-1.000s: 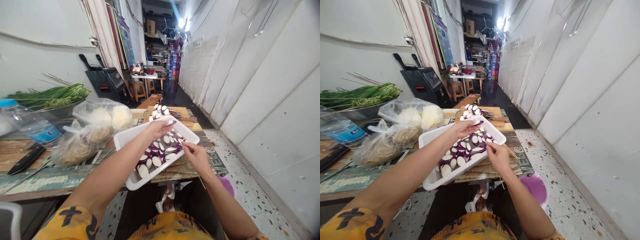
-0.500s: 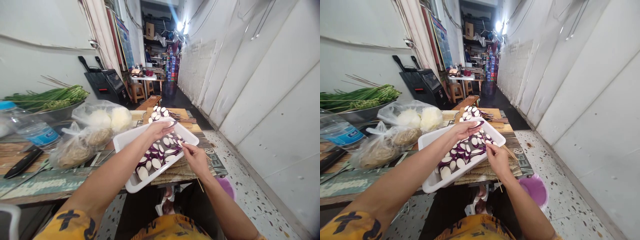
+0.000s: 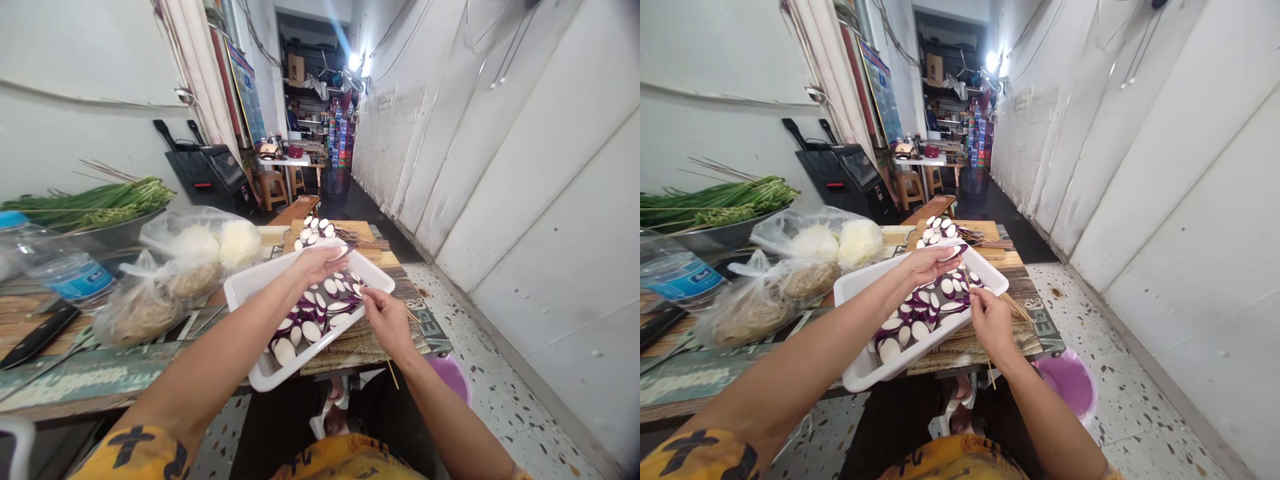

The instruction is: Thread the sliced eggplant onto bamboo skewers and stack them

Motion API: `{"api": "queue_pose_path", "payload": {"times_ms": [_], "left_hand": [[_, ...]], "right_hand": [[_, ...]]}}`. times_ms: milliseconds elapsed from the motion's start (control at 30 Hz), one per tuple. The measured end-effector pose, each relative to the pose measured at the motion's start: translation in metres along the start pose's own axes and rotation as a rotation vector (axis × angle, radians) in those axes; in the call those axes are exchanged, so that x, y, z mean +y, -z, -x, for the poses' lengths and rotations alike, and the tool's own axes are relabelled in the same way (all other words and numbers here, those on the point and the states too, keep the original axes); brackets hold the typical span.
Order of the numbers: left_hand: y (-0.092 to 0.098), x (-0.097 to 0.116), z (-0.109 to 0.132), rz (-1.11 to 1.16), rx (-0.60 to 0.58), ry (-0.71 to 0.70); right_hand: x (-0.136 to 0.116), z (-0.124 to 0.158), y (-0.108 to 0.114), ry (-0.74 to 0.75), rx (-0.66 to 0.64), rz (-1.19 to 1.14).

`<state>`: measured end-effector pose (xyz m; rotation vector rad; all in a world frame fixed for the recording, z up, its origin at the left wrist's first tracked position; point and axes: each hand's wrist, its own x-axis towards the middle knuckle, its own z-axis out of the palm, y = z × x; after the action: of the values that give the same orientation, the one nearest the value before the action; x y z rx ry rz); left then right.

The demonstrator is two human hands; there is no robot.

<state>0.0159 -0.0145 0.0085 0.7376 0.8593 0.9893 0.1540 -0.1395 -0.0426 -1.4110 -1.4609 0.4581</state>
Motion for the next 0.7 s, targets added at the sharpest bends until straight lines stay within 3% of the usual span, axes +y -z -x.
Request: {"api": "queue_pose_path", "payload": {"times_ms": [367, 700], "left_hand": [[-0.004, -0.002, 0.006, -0.001, -0.047, -0.006], [-0.006, 0.001, 0.009, 0.066, -0.100, -0.118]], "right_hand": [[-0.011, -0.005, -0.002, 0.009, 0.030, 0.097], [-0.008, -0.001, -0.002, 0.048, 0.034, 0.066]]}}
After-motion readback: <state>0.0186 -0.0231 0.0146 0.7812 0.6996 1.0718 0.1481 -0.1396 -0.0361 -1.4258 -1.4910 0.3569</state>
